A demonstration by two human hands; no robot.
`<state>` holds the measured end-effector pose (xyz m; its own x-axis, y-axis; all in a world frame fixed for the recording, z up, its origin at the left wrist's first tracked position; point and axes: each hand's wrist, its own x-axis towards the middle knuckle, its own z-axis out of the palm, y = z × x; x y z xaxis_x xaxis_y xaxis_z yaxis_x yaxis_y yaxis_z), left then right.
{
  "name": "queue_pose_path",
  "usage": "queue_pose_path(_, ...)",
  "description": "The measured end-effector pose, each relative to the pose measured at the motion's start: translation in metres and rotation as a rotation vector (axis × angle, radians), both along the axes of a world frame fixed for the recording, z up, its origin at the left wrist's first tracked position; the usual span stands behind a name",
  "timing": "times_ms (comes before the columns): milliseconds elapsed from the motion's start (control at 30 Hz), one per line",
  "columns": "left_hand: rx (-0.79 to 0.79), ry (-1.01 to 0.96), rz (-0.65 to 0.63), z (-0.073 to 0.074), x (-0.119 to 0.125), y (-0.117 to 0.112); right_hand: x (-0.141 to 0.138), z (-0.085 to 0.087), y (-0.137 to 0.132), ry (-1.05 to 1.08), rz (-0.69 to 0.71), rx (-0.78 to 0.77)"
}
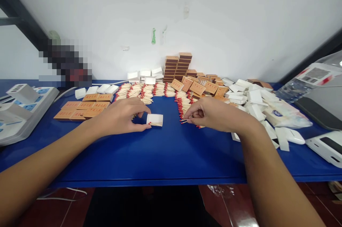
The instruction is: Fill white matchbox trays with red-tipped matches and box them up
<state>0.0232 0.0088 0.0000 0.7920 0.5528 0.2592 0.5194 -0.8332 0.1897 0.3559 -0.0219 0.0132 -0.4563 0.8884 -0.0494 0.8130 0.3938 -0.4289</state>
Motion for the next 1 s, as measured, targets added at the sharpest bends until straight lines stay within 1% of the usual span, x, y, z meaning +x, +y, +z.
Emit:
queue_pose_path(100, -0.001, 0.001, 0.005, 0.0, 0.0, 0.0, -0.001, 0.0, 0.002, -0.046, -0.028, -0.106)
queue_pose_path(167, -0.008, 0.007, 0.011, 0.0, 0.0, 0.0, -0.003, -0.001, 0.003, -0.064, -0.046, -0.143)
queue_pose_path(400, -0.024, 0.014, 0.013, 0.001, 0.001, -0.001, -0.005, -0.007, 0.005, -0.078, -0.023, -0.135)
queue_pose_path(467, -0.022, 0.007, 0.011, 0.0, 0.001, -0.001, -0.008, -0.007, 0.003, -0.064, -0.012, -0.121)
queue_pose_path(533, -0.013, -0.008, 0.005, 0.0, 0.002, -0.002, -0.016, -0.004, 0.0, -0.004, -0.005, -0.081)
queue_pose_path(633, 0.006, -0.027, -0.013, -0.002, 0.003, -0.004, -0.038, 0.0, -0.007, 0.14, -0.002, 0.019)
queue_pose_path(700, 0.013, -0.024, -0.021, -0.002, 0.005, -0.006, -0.055, 0.0, -0.011, 0.205, 0.017, 0.078)
queue_pose_path(800, 0.003, -0.002, -0.027, -0.003, 0.007, -0.008, -0.074, -0.006, -0.014, 0.193, 0.059, 0.122)
queue_pose_path(867, -0.007, 0.015, -0.026, -0.004, 0.009, -0.01, -0.081, -0.011, -0.014, 0.154, 0.079, 0.126)
queue_pose_path(933, -0.013, 0.023, -0.023, -0.003, 0.01, -0.011, -0.082, -0.014, -0.014, 0.125, 0.089, 0.11)
queue_pose_path(1000, -0.022, 0.023, -0.02, -0.003, 0.01, -0.012, -0.078, -0.014, -0.014, 0.125, 0.086, 0.098)
